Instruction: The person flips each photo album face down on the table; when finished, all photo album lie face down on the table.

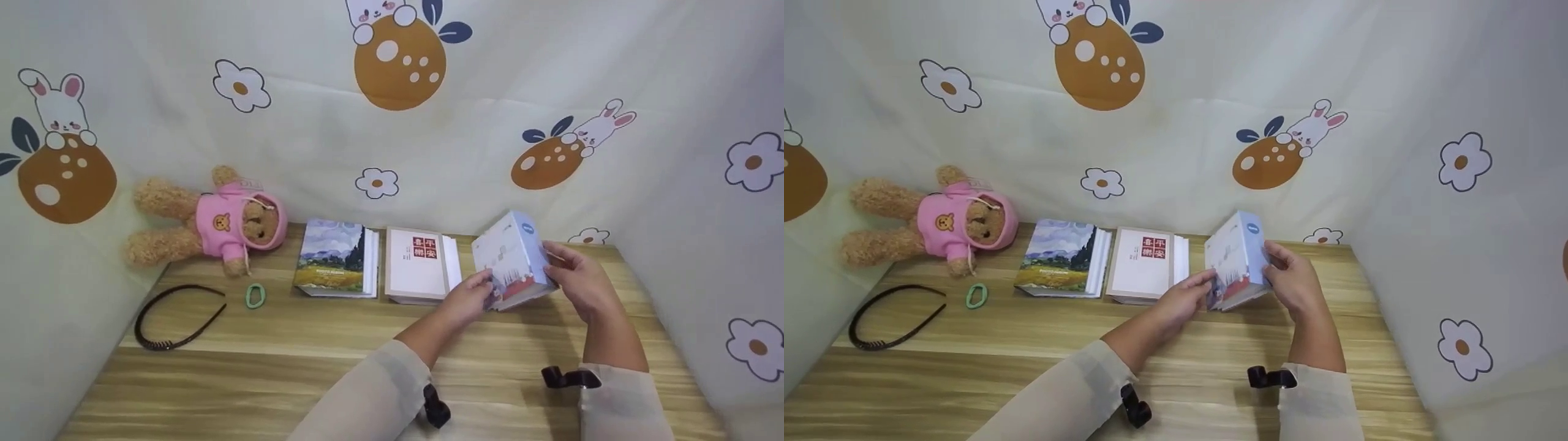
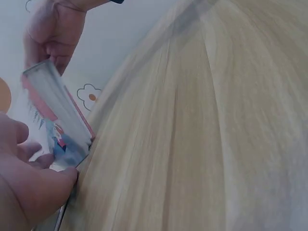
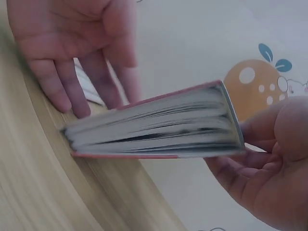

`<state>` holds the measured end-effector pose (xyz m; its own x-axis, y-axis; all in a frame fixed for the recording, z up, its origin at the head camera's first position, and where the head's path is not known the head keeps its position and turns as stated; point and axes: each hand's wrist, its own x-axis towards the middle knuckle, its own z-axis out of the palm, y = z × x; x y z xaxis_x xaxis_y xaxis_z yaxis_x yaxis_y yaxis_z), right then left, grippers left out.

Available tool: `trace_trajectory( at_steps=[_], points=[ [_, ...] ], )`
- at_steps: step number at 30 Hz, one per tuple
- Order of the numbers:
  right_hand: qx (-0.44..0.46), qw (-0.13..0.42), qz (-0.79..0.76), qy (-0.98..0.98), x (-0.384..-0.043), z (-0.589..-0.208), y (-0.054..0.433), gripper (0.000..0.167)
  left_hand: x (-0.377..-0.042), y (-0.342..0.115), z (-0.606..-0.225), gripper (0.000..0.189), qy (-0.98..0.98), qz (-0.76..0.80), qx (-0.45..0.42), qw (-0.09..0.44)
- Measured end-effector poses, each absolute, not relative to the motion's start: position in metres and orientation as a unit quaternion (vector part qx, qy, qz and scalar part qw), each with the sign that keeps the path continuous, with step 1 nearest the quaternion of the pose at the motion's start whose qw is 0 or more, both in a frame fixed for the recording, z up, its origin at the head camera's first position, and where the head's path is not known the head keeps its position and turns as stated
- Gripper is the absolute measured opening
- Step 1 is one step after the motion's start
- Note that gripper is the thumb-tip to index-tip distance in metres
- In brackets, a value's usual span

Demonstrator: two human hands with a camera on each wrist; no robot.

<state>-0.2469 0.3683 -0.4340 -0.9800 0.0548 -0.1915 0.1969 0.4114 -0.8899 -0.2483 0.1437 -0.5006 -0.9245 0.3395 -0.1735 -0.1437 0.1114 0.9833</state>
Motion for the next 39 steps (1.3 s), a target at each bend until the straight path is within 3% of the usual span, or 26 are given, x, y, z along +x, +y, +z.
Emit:
trace_trajectory(
  at_steps=[5,10,22,32,39],
  points=[
    [0.117,0.107,-0.478,0.864,-0.252,-0.444,0.375,0.064,-0.249,0.141,-0.502,0.054,0.687,0.696,0.042,0.205],
    [0.131,0.135,-0.436,0.880,-0.258,-0.459,0.377,0.072,-0.247,0.139,-0.500,0.054,0.700,0.685,0.039,0.196],
    [0.128,0.118,-0.410,0.895,-0.261,-0.465,0.368,0.070,-0.253,0.130,-0.500,0.056,0.714,0.675,0.056,0.175],
    [-0.002,0.020,-0.470,0.882,-0.267,-0.449,0.303,0.063,-0.262,0.054,-0.487,0.058,0.722,0.686,0.057,0.073],
    [-0.052,0.021,-0.481,0.875,-0.281,-0.453,0.248,0.060,-0.270,-0.006,-0.485,0.058,0.740,0.672,-0.011,0.005]
  ],
)
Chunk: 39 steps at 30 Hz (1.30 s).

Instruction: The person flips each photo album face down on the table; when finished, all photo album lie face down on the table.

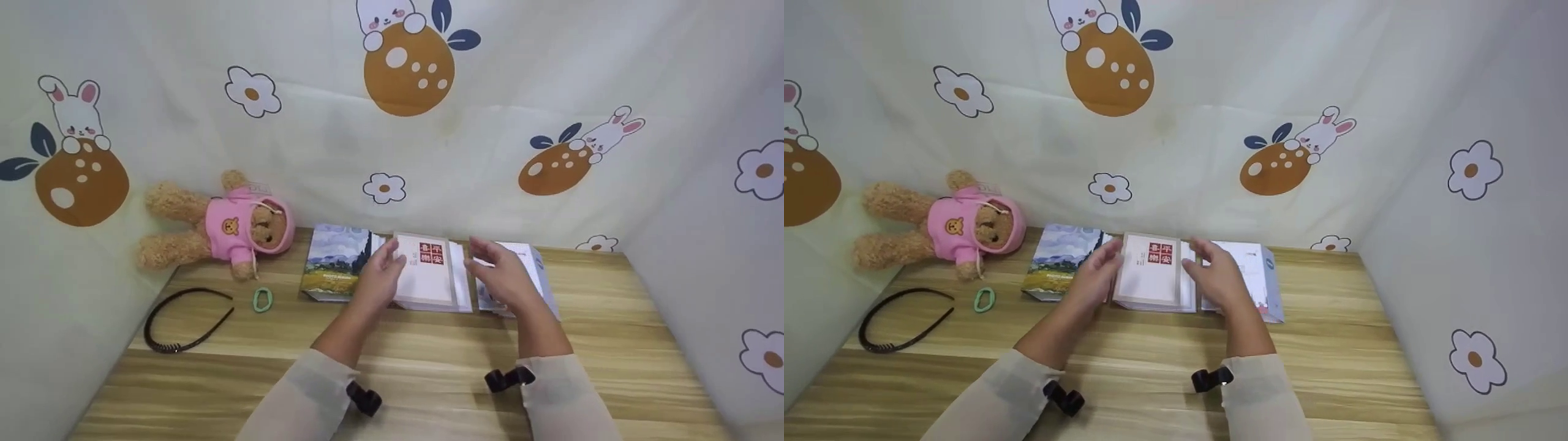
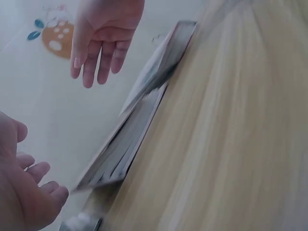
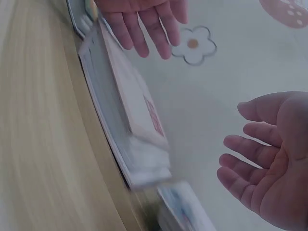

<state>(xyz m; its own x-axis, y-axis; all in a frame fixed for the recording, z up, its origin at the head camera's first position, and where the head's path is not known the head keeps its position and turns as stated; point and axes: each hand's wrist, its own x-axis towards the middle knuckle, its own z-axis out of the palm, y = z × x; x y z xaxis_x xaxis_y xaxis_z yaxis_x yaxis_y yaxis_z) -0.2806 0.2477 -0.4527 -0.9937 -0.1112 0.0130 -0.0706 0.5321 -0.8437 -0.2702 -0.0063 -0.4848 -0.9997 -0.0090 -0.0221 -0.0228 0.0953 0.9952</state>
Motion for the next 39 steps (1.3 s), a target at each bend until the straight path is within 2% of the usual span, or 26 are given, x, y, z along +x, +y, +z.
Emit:
trace_trajectory(
  at_steps=[5,13,17,23,29,35,39],
  points=[
    [-0.056,0.033,-0.492,0.868,-0.285,-0.457,0.219,0.062,-0.273,-0.023,-0.489,0.058,0.730,0.683,-0.014,-0.004],
    [-0.063,0.060,-0.480,0.873,-0.284,-0.473,0.206,0.064,-0.267,-0.018,-0.500,0.072,0.703,0.704,0.022,0.098],
    [-0.060,0.096,-0.485,0.867,-0.284,-0.484,0.201,0.066,-0.266,-0.016,-0.506,0.078,0.701,0.702,0.045,0.119],
    [-0.063,0.115,-0.483,0.866,-0.281,-0.491,0.194,0.067,-0.265,-0.018,-0.513,0.079,0.727,0.677,0.025,0.115],
    [-0.071,0.137,-0.501,0.851,-0.275,-0.487,0.187,0.069,-0.265,-0.023,-0.502,0.077,0.701,0.706,0.011,0.103],
    [-0.084,0.153,-0.583,0.793,-0.268,-0.469,0.180,0.069,-0.262,-0.022,-0.481,0.057,0.616,0.779,0.047,0.107],
    [-0.097,0.143,-0.631,0.756,-0.262,-0.451,0.175,0.067,-0.259,-0.018,-0.471,0.052,0.613,0.780,0.100,0.077]
  ],
)
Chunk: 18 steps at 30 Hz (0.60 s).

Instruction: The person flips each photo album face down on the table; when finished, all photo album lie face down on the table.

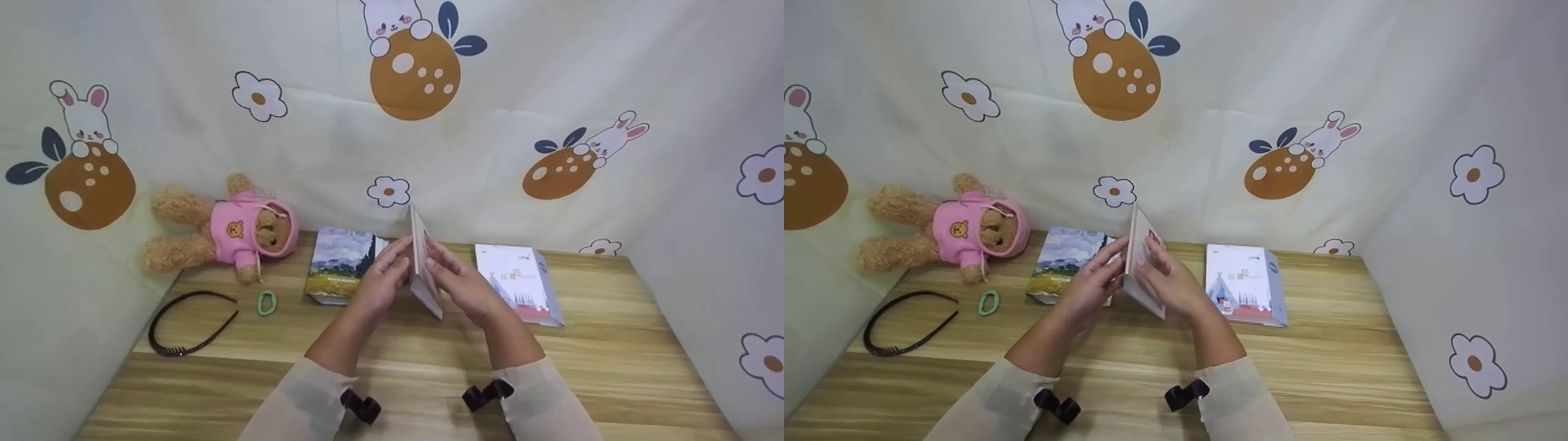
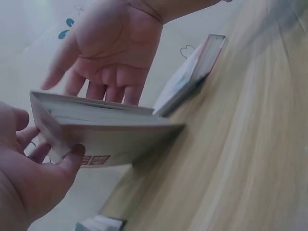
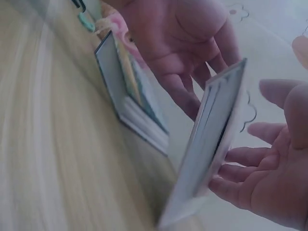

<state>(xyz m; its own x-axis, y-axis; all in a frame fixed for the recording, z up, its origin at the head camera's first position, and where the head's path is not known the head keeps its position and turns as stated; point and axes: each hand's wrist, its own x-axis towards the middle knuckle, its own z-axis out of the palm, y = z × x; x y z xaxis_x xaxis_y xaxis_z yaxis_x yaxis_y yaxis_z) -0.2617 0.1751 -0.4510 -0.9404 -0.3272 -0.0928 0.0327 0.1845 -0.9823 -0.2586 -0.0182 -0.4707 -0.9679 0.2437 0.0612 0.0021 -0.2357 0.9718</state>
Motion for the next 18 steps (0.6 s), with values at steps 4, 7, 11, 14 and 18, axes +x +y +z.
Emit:
trace_trajectory(
  at_steps=[4,7,11,14,18],
  points=[
    [-0.079,0.131,-0.657,0.738,-0.259,-0.443,0.173,0.068,-0.257,-0.015,-0.470,0.055,0.637,0.756,0.143,0.056],
    [-0.051,0.139,-0.651,0.745,-0.261,-0.446,0.175,0.068,-0.257,-0.015,-0.473,0.063,0.648,0.745,0.142,0.063],
    [-0.030,0.162,-0.636,0.754,-0.264,-0.453,0.179,0.067,-0.259,-0.016,-0.479,0.071,0.660,0.738,0.117,0.078],
    [-0.027,0.170,-0.632,0.756,-0.266,-0.456,0.181,0.067,-0.259,-0.017,-0.480,0.073,0.662,0.737,0.113,0.084],
    [-0.027,0.171,-0.650,0.740,-0.268,-0.454,0.185,0.066,-0.259,-0.017,-0.479,0.067,0.647,0.748,0.121,0.085]
  ],
)
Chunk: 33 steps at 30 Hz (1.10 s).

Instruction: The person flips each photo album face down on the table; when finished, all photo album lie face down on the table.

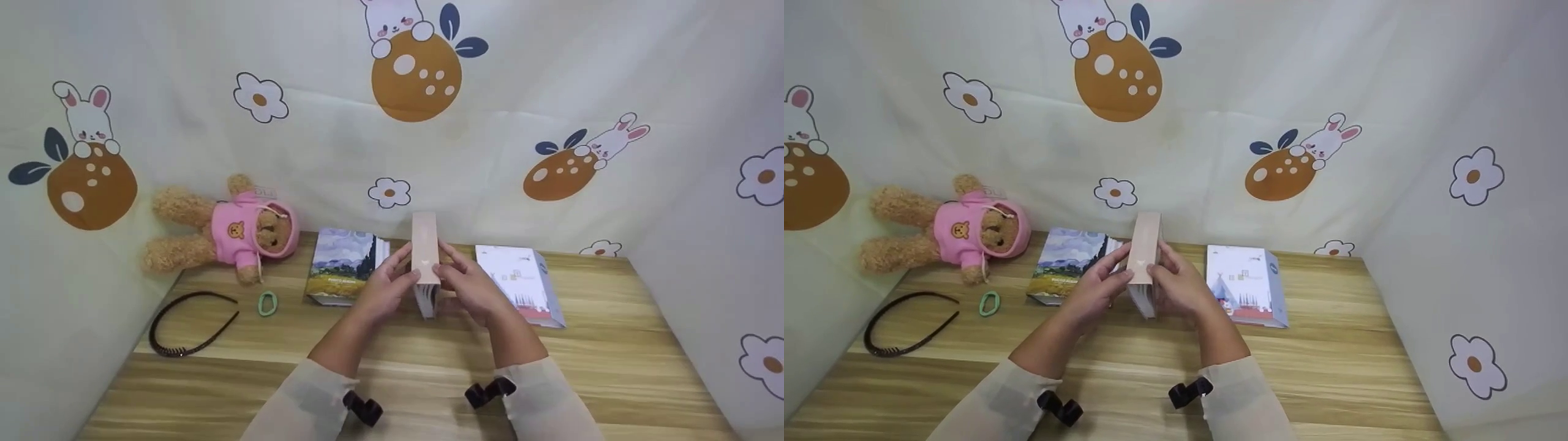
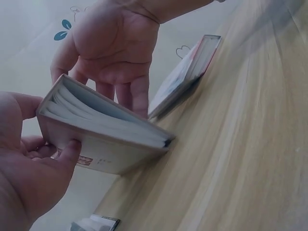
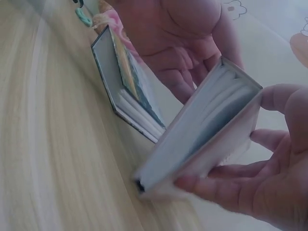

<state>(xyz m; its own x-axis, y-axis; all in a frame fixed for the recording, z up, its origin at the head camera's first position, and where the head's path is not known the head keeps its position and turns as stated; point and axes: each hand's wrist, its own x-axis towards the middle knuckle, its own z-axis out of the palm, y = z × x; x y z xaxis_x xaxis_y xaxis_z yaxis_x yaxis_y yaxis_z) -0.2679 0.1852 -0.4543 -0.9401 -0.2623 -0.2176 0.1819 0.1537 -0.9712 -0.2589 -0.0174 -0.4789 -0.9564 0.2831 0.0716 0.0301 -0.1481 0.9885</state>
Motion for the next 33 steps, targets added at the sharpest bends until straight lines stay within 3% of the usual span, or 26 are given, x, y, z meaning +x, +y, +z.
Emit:
trace_trajectory(
  at_steps=[7,11,16,22,33],
  points=[
    [-0.039,0.103,-0.641,0.760,-0.272,-0.448,0.199,0.065,-0.257,-0.013,-0.496,0.058,0.693,0.708,0.080,0.111],
    [-0.035,0.070,-0.620,0.781,-0.275,-0.445,0.208,0.068,-0.261,-0.011,-0.509,0.063,0.677,0.724,0.029,0.130],
    [-0.017,0.091,-0.546,0.833,-0.279,-0.451,0.219,0.071,-0.264,-0.014,-0.510,0.067,0.649,0.745,-0.012,0.154],
    [0.002,0.124,-0.471,0.873,-0.283,-0.471,0.221,0.071,-0.266,-0.019,-0.508,0.063,0.679,0.719,-0.003,0.148],
    [0.021,0.117,-0.459,0.881,-0.285,-0.473,0.211,0.067,-0.268,-0.024,-0.499,0.060,0.710,0.700,-0.020,0.076]
  ],
)
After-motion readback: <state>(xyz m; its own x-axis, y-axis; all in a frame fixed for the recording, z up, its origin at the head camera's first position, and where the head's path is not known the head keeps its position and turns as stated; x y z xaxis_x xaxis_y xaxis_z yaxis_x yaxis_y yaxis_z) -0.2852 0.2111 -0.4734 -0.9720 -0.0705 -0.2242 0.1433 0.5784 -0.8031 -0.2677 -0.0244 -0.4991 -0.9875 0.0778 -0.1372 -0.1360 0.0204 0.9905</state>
